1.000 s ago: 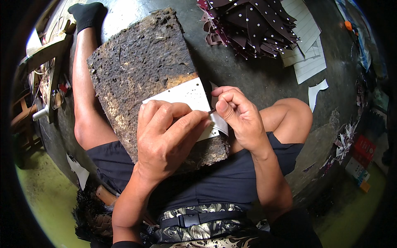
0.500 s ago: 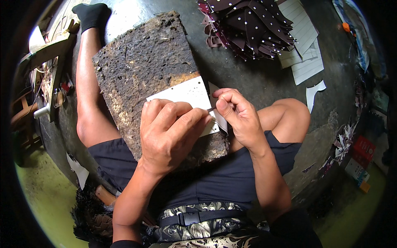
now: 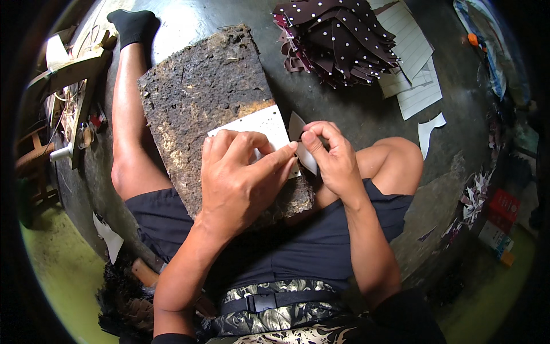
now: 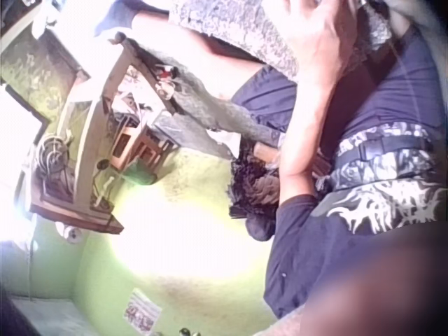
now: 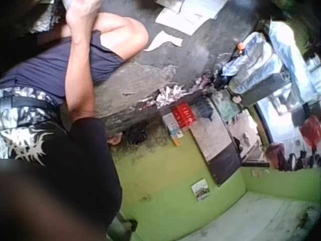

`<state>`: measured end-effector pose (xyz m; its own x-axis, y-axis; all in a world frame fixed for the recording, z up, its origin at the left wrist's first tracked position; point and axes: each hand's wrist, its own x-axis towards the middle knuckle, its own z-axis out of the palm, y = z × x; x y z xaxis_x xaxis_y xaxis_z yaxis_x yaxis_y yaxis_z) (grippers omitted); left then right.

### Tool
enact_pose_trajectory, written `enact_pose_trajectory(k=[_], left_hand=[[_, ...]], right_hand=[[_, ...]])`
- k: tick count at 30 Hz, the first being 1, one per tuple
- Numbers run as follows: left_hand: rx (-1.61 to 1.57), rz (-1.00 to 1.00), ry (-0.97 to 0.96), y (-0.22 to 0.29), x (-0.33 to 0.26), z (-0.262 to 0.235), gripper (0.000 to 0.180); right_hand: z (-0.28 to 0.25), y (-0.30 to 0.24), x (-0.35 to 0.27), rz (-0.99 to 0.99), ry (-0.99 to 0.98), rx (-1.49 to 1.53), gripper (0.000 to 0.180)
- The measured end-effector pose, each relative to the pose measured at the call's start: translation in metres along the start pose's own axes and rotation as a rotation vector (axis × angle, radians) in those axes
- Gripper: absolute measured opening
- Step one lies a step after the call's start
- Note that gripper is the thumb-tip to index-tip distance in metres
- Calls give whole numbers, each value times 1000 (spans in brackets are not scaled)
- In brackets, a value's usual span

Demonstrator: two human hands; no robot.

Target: The person sits on the floor and repeatedly peels off small white paper pieces from a larger sheet placed on a wooden block. They then use red-handled scissors to cut a larger white sheet into strips and smaller pieces.

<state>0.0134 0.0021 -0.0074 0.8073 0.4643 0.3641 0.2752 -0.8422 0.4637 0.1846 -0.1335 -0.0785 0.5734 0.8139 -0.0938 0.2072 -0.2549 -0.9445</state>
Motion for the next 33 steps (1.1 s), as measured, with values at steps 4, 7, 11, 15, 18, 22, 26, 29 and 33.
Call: enact_pose_trajectory(k=[4,7,11,15,18,22,26,29,33], left_hand=[[-3,-58,-68,7,4,-5,30],[-143,-85,-30,26,3,-6,43],[-294,-156,-127,60,-7,-5,57],[-743,-280,-72,62,-16,-11,23],[-1393,-534,41,56,-24,-36,11],[-1537,-754,-63,38,-23,-82,18],[-1054,-576,-432,13,-1,-97,34],[-757,-322,-459,4,12,-78,45],[-539,-292,-335,0,12,-47,39]], right_hand=[[-19,-8,10,129,207,-30,27],[-31,-34,7,-136,319,-125,27],[-24,-80,-13,-196,383,123,25],[-22,-116,-34,-60,335,534,18],[-25,-136,-49,-11,261,776,36],[-35,-147,-61,101,8,892,52],[-26,-126,-40,-27,79,222,42],[-16,-114,-31,-7,-225,173,33],[-8,-102,-14,176,-221,203,19]])
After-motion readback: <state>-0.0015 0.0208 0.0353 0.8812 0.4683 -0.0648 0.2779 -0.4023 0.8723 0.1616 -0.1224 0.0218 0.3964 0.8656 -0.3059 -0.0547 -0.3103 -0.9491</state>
